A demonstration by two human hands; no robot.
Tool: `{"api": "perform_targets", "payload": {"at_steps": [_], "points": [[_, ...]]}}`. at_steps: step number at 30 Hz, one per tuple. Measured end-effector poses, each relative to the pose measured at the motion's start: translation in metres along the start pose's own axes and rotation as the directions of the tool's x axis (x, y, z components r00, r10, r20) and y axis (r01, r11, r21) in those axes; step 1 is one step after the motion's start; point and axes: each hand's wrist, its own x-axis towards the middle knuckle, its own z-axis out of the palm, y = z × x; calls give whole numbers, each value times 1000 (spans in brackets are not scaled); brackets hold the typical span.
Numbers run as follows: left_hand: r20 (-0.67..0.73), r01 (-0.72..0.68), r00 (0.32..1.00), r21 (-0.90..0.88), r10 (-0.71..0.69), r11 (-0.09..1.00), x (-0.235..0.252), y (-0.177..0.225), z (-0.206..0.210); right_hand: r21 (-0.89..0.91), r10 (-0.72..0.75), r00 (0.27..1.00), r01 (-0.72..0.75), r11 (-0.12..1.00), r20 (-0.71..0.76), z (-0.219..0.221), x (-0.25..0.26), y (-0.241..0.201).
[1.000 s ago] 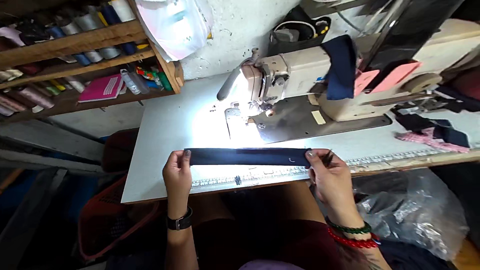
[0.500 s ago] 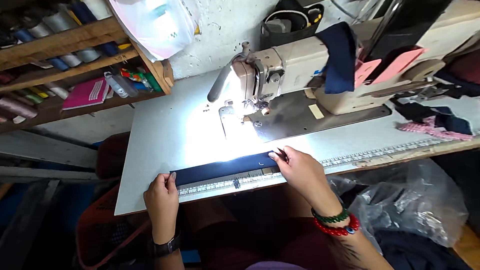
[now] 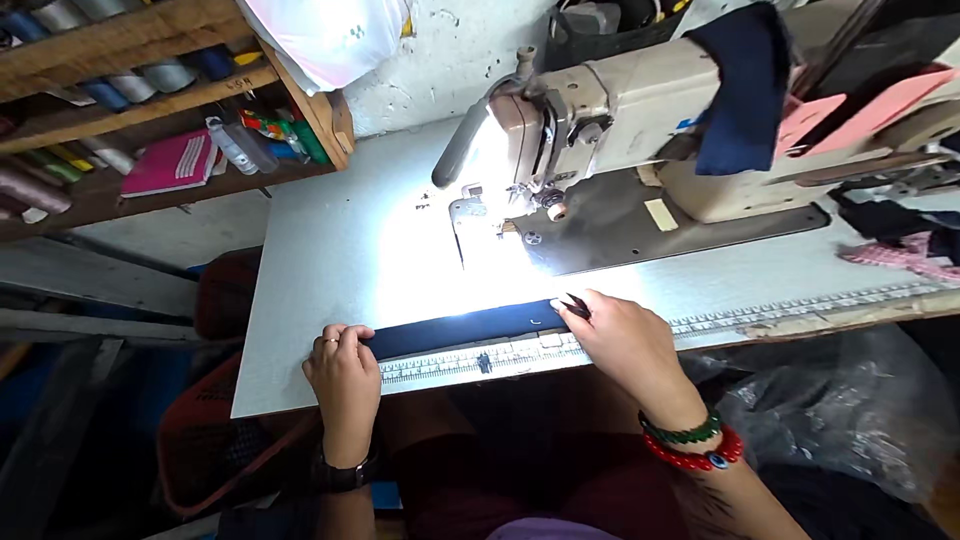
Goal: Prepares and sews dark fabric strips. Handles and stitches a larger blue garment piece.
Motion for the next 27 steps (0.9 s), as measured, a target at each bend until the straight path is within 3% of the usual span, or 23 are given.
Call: {"api": "perform_targets", "payload": {"at_steps": [7, 18, 20, 22, 25, 27], "points": [[38, 137, 989, 112, -142, 984, -12, 25, 1, 14, -7, 1000, 7, 1000, -27, 5, 0, 3], [-5, 152, 988, 56, -152, 987, -16, 28, 5, -22, -10, 996, 9, 1000, -85, 9, -3, 0], [-75, 92, 993, 4, -91, 996, -17, 37, 8, -37, -19, 993, 14, 999, -115, 12, -5, 0], [-129, -72, 990, -67, 63, 995, -22, 51, 12, -48, -31, 989, 24, 999, -143, 14, -6, -1], [-43, -358, 932, -261, 359, 897, -38, 80, 13, -54, -36, 989, 28, 998, -143, 16, -6, 0], [67, -457, 865, -307, 498, 835, -54, 94, 17, -50, -33, 991, 27, 998, -128, 15, -5, 1]]}}
